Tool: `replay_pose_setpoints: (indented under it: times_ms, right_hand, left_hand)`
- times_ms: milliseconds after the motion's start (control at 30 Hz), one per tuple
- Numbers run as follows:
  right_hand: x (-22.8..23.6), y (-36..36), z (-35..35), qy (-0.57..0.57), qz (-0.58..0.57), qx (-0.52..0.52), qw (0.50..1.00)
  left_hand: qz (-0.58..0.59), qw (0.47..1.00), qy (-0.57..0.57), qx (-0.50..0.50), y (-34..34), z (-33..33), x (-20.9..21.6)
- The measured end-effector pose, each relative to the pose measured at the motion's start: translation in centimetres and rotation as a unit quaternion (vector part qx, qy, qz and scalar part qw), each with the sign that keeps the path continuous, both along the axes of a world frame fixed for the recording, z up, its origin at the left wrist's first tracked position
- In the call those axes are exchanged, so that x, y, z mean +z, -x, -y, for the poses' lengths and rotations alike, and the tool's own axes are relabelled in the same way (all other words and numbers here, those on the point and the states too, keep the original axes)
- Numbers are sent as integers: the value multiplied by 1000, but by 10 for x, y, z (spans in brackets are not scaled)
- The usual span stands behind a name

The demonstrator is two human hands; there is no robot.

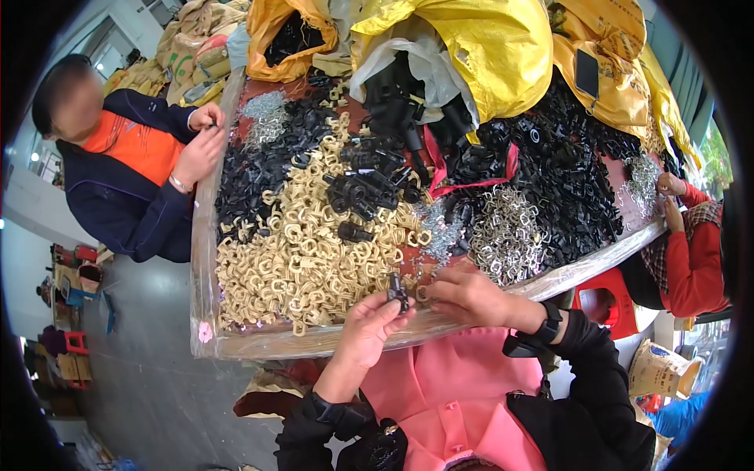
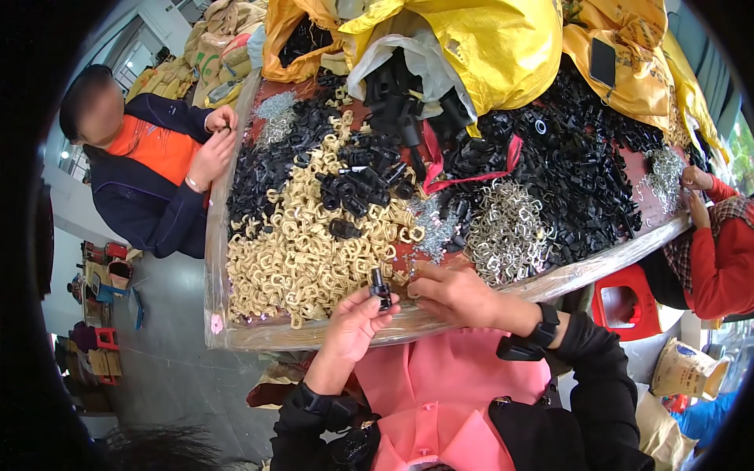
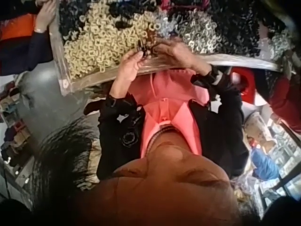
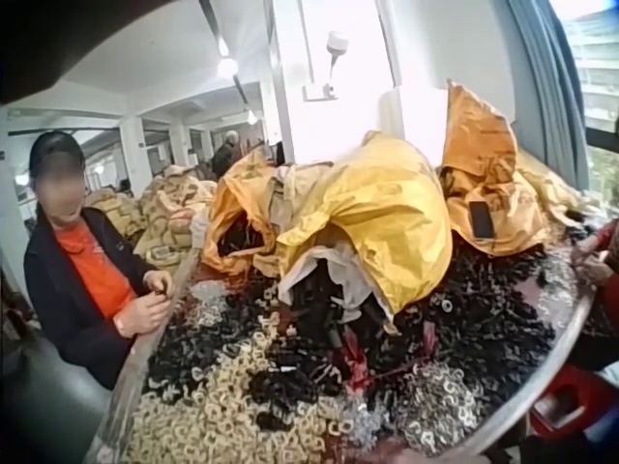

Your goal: The person assembles components by hand, picking up a black plastic part and a metal clip from the table. They press the metal clip onto the black plastic part, then pick up a small white plastic piece and insert it into the assembly.

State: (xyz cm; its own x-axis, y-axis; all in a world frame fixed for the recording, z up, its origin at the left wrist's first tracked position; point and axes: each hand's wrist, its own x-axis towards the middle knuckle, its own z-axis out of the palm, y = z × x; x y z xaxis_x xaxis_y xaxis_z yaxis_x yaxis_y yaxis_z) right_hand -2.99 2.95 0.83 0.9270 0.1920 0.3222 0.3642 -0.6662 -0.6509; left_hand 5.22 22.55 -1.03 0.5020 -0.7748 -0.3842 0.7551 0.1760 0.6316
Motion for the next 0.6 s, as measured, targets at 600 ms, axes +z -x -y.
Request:
replay_pose_setpoints:
  times_ms: [600]
  right_hand:
    - [-7, -24, -5, -103, -76, -92, 988]
  left_hand:
    - [-1, 996, 18, 92, 8, 5, -11]
